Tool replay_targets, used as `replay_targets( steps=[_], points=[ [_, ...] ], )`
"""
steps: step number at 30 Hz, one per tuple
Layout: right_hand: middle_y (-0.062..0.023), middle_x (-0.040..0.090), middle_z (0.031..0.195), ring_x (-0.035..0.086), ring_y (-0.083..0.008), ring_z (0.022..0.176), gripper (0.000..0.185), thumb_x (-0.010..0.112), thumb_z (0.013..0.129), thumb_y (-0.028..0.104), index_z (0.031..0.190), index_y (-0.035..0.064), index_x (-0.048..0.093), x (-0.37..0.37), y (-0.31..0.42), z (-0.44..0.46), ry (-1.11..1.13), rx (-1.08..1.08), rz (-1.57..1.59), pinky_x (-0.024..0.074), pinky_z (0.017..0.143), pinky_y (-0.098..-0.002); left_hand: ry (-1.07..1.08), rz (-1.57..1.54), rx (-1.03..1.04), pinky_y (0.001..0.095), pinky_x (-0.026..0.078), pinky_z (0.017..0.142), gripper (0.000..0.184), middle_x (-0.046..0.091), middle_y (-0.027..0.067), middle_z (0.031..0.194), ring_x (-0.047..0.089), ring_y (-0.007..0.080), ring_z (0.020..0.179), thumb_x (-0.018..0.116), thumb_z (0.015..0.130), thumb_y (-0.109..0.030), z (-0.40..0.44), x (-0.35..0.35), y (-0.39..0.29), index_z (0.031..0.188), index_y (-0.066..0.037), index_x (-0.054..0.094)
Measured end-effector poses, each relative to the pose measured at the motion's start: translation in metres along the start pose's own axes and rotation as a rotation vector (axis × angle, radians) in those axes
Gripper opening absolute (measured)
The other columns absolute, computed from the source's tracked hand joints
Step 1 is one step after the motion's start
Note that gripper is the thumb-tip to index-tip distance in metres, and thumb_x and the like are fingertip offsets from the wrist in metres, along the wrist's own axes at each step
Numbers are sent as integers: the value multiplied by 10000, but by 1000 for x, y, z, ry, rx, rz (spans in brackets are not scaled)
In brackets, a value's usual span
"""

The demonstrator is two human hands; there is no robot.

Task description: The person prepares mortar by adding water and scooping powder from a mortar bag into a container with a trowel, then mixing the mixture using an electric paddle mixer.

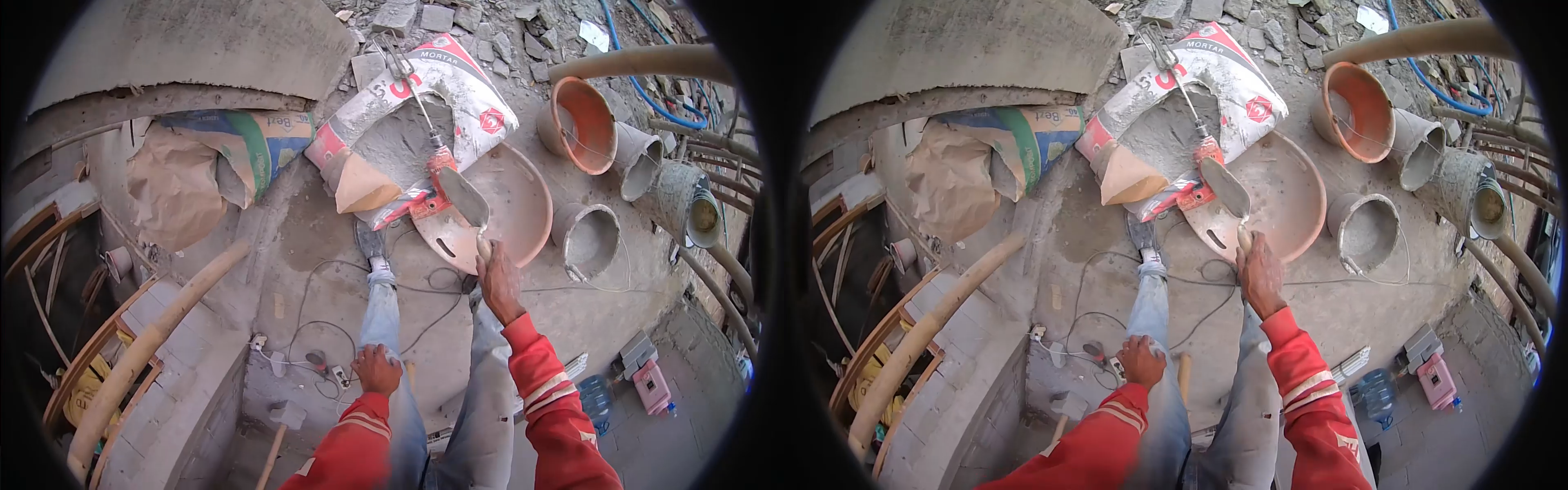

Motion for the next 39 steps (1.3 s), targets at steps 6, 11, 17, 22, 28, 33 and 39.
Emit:
replay_targets(
  steps=[6,11,17,22,28,33,39],
  points=[
    [-235,671,993,716,-398,928,466,584,981,307,1282,-33,477,142,71,160,-383,-351,-233,564,739,-507,21,-36,9,552,367,1010,462,594,116,1242,526,337,1219,711,773,-303,11,1,25,1194,-114,690],
    [-281,698,899,711,-479,825,324,572,931,153,1180,-30,475,233,68,181,-42,74,-199,570,735,-556,56,-74,0,544,377,986,438,584,111,1180,531,341,1179,712,743,-287,16,7,39,1148,-120,700],
    [-383,671,987,685,-527,945,441,657,840,179,1169,-60,486,271,48,179,206,60,-20,532,835,-591,85,-111,18,564,372,999,444,578,129,1189,513,372,1190,707,730,-282,24,-5,43,1140,-113,702],
    [-347,659,1105,643,-506,1080,527,685,803,204,1228,-66,530,274,56,182,354,-13,155,493,922,-553,118,-128,33,566,364,1007,464,568,131,1201,509,376,1186,711,728,-288,28,0,48,1158,-114,705],
    [-328,669,1016,688,-486,910,456,710,797,182,1157,-58,567,268,79,211,620,-14,210,548,841,-521,81,-84,83,568,365,1014,451,567,143,1194,510,372,1185,682,758,-278,25,-4,44,1174,-107,706],
    [-310,679,1015,677,-474,991,457,702,775,187,1158,-34,586,279,78,215,464,-199,194,513,902,-535,142,-75,50,574,361,1033,462,564,140,1203,509,378,1195,687,751,-278,30,1,40,1178,-101,704],
    [-276,660,952,686,-423,829,428,709,809,200,1136,-35,566,255,77,206,393,-283,219,560,707,-484,99,-30,31,567,362,1035,481,569,132,1209,509,373,1204,686,744,-288,16,7,37,1188,-104,700]
  ],
)
Point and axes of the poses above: each hand's wrist, its own z-axis towards the middle knuckle, its own x-axis out of the palm, y = z × x, the point moved 9 cm from there along z, towards the middle knuckle
